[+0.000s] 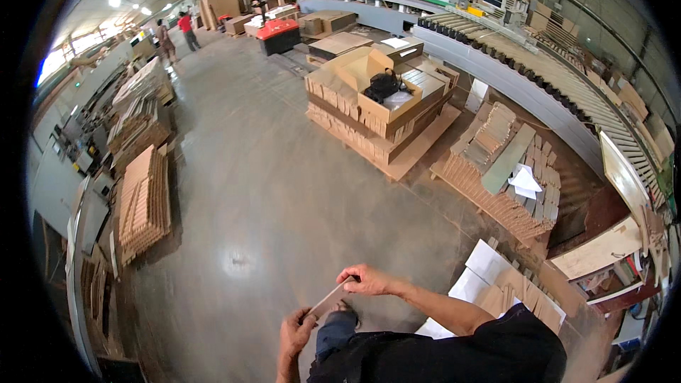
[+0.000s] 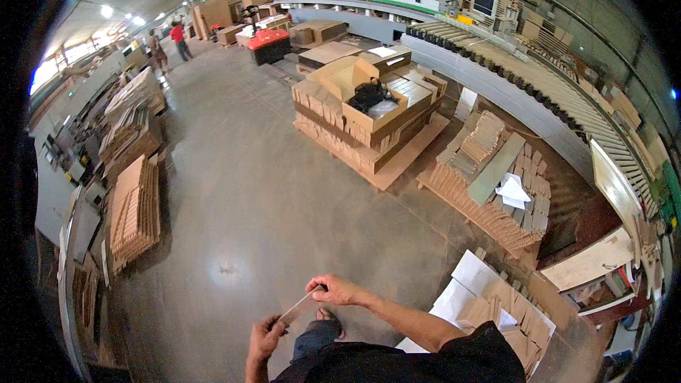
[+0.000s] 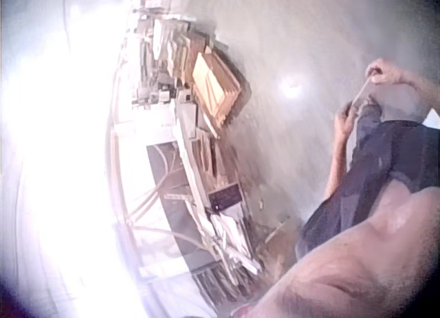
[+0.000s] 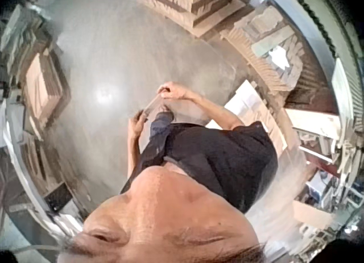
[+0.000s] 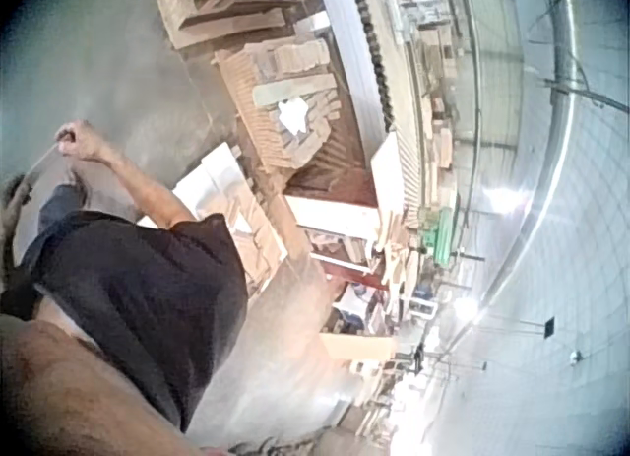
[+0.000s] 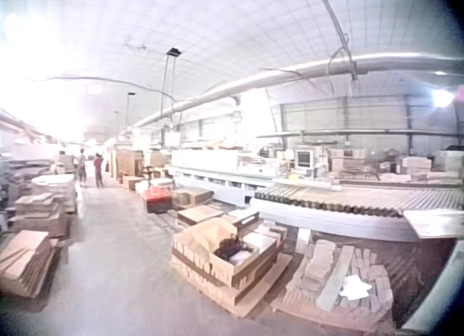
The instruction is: The person moves a floor fan to a new location and then operates a drill press in a workshop. They repeatedly pick up small rectangular wooden blocks, position them under the drill bit, and activate the machine to drill holes. The processed blocks are stacked on the workbench.
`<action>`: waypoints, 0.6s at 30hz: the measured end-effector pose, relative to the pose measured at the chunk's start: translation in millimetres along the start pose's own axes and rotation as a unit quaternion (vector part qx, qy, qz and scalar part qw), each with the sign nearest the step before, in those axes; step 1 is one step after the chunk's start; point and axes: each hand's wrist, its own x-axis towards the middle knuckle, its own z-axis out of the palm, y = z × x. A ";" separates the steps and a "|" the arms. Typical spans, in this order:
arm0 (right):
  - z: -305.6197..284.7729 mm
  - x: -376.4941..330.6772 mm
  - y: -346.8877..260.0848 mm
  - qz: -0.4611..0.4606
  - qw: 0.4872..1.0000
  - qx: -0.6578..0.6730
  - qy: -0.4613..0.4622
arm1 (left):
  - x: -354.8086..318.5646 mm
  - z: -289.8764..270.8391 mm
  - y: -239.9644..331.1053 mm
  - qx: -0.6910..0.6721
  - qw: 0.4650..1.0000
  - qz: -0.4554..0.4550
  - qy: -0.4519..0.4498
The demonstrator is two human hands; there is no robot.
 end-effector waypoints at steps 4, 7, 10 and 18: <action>-87.3 92.3 -38.1 0.016 0.989 0.026 0.144 | 162.9 -63.2 115.6 0.110 0.989 0.057 -0.087; -154.4 152.7 -59.0 0.052 0.975 0.027 0.216 | 285.6 -79.7 177.5 0.174 0.967 0.128 -0.136; -226.9 232.5 -41.2 0.033 0.963 0.114 0.242 | 410.5 -86.9 217.4 0.251 0.935 0.195 -0.157; -421.8 523.3 -28.7 0.002 0.924 0.291 0.250 | 699.6 -164.1 267.9 -0.002 0.989 0.040 -0.144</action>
